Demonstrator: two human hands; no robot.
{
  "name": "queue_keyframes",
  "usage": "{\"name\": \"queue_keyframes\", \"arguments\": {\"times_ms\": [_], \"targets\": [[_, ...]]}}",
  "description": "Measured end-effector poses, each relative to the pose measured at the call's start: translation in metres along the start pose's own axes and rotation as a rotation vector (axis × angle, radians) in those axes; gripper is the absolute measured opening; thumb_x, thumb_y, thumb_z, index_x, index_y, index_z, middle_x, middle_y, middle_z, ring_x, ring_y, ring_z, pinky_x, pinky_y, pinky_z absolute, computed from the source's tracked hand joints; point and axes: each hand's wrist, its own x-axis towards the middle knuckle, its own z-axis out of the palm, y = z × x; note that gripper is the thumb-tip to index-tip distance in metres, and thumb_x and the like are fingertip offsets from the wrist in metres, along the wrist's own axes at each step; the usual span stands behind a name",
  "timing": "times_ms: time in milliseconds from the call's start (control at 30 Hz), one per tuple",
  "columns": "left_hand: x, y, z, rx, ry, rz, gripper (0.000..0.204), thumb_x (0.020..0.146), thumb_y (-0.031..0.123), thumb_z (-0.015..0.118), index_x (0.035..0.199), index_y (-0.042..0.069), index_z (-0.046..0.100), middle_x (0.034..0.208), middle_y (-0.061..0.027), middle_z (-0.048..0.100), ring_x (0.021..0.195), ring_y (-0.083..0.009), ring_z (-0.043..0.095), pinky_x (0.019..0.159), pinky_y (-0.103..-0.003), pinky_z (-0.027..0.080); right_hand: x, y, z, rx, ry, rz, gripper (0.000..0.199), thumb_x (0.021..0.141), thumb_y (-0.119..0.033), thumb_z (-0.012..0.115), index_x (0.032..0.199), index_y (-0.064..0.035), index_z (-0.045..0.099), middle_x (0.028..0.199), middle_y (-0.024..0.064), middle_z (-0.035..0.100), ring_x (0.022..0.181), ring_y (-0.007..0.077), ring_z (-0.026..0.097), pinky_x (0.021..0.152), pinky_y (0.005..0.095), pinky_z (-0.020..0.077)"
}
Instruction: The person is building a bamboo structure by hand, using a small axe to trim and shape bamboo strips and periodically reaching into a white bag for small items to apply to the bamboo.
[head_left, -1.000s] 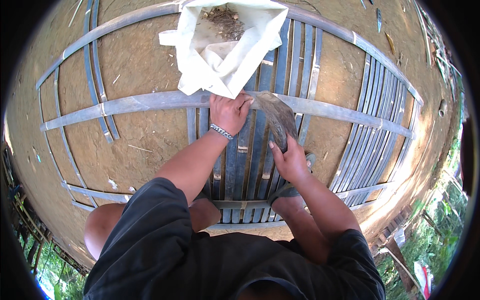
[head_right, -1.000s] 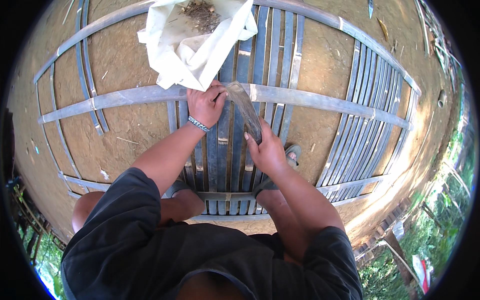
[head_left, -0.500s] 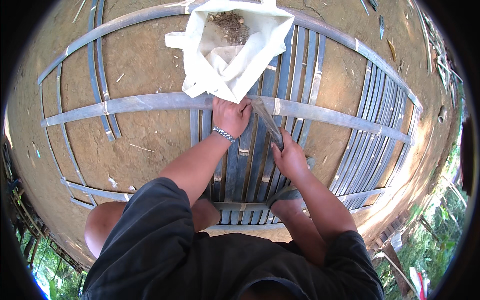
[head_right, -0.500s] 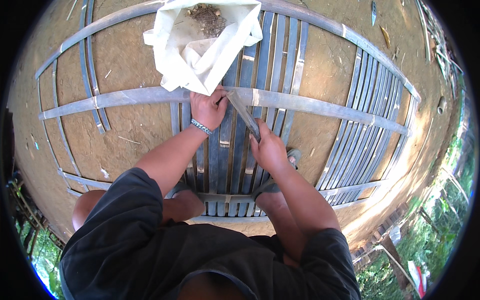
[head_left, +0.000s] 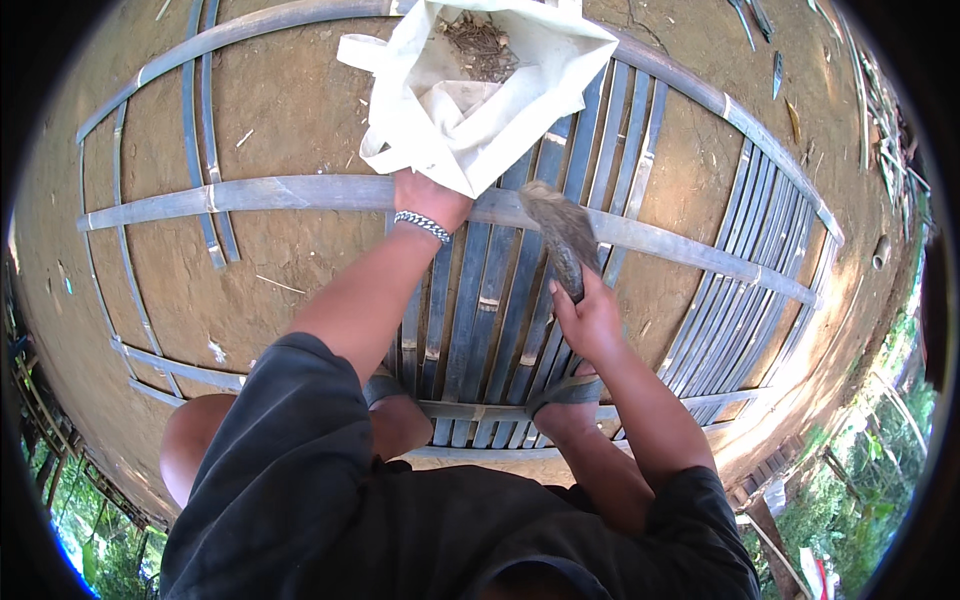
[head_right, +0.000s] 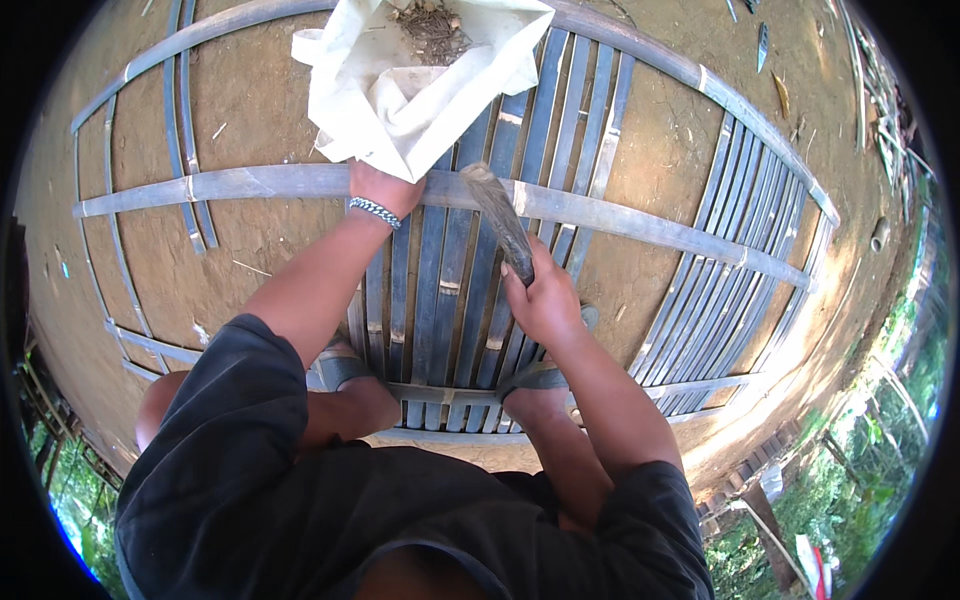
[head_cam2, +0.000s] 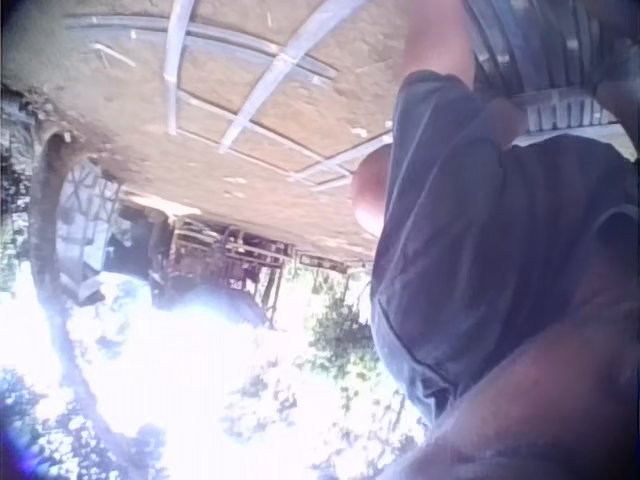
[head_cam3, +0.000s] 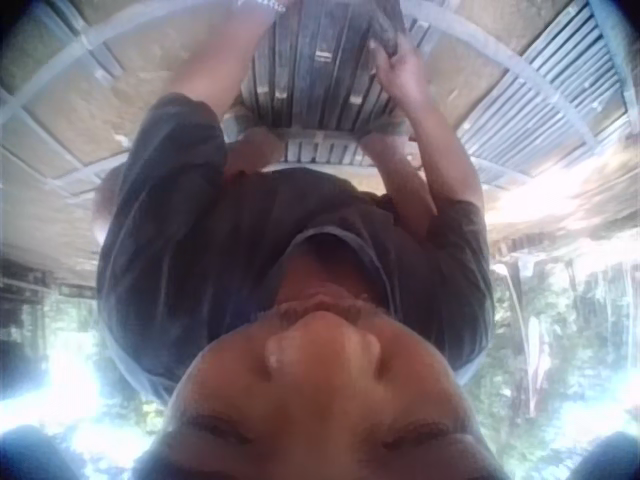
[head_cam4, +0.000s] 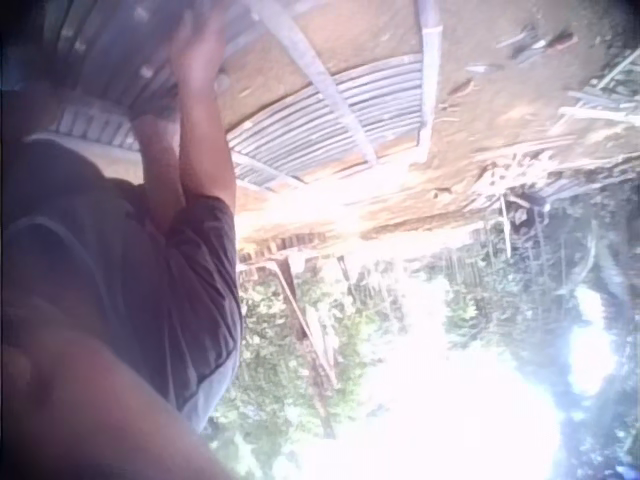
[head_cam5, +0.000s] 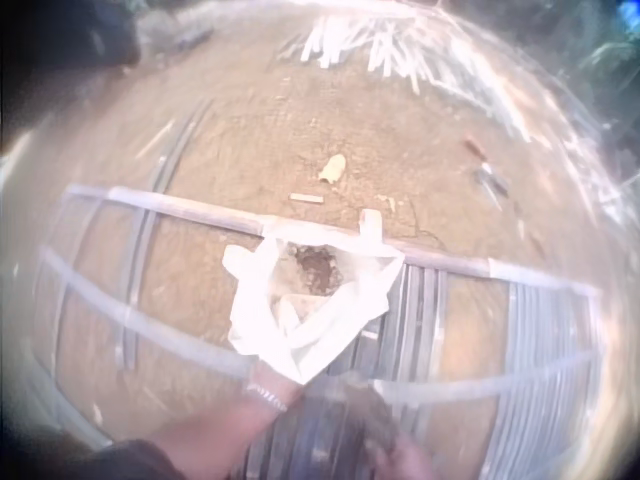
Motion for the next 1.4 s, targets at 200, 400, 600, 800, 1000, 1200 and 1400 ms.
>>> {"name": "queue_keyframes", "arguments": {"times_ms": [200,400,600,800,1000,1200,1400], "targets": [[0.003,0.006,-0.005,-0.057,-0.11,-0.075,0.045,0.091,0.036,0.059,0.131,0.018,0.066,0.127,-0.0143,0.067,0.12,-0.0362,0.062,0.1,-0.056,0.046,-0.001,0.019,0.01,-0.036,0.144,-0.163,0.053,0.094,-0.017,0.068,0.141,-0.0046,0.047,0.114,0.0269,0.068,0.096,0.0478,0.069,0.083,0.0531,0.0561],[0.0,0.001,0.001,0.046,-0.134,-0.054,0.049,0.088,0.032,0.062,0.137,0.024,0.062,0.133,-0.0129,0.064,0.124,-0.0369,0.059,0.1,-0.057,0.046,-0.004,-0.007,-0.002,-0.102,0.102,-0.183,0.054,0.092,-0.014,0.067,0.141,-0.0063,0.046,0.116,0.0272,0.068,0.099,0.0482,0.068,0.084,0.0535,0.0561],[0.0,0.0,0.004,-0.066,-0.104,-0.08,0.047,0.088,0.031,0.062,0.135,0.023,0.064,0.132,-0.0129,0.065,0.122,-0.0365,0.06,0.098,-0.056,0.048,0.007,-0.01,-0.004,-0.208,0.101,-0.231,0.055,0.089,-0.013,0.07,0.139,-0.0088,0.049,0.114,0.0241,0.069,0.101,0.0462,0.068,0.084,0.0523,0.0565],[-0.001,0.002,-0.004,-0.055,-0.213,-0.126,0.046,0.088,0.033,0.062,0.132,0.02,0.065,0.129,-0.0132,0.067,0.119,-0.0368,0.062,0.098,-0.055,0.048,-0.015,-0.004,-0.009,-0.162,0.026,-0.052,0.053,0.091,-0.016,0.068,0.14,-0.0082,0.048,0.116,0.0254,0.069,0.101,0.0465,0.069,0.081,0.0512,0.0576],[0.003,0.001,0.001,-0.082,-0.055,-0.044,0.044,0.089,0.031,0.061,0.131,0.02,0.066,0.128,-0.0136,0.067,0.119,-0.0362,0.062,0.098,-0.055,0.048,0.002,-0.001,-0.001,-0.169,0.181,-0.329,0.053,0.094,-0.019,0.068,0.141,-0.0042,0.048,0.106,0.0276,0.07,0.095,0.0494,0.068,0.081,0.0532,0.0559],[0.004,0.005,-0.007,0.041,-0.094,-0.067,0.044,0.094,0.039,0.055,0.125,0.012,0.07,0.122,-0.0151,0.07,0.115,-0.033,0.065,0.098,-0.051,0.048,0.001,0.0,0.0,-0.141,0.12,-0.12,0.053,0.092,-0.014,0.069,0.14,-0.0039,0.048,0.116,0.027,0.068,0.097,0.049,0.069,0.083,0.0518,0.0569],[0.004,0.006,-0.009,-0.138,-0.134,-0.12,0.044,0.093,0.038,0.055,0.125,0.011,0.07,0.123,-0.0158,0.07,0.115,-0.0343,0.065,0.098,-0.051,0.048,0.0,0.025,0.016,-0.079,0.188,-0.333,0.054,0.088,-0.013,0.072,0.137,-0.0048,0.05,0.117,0.025,0.068,0.101,0.0471,0.068,0.085,0.0514,0.056]]}}
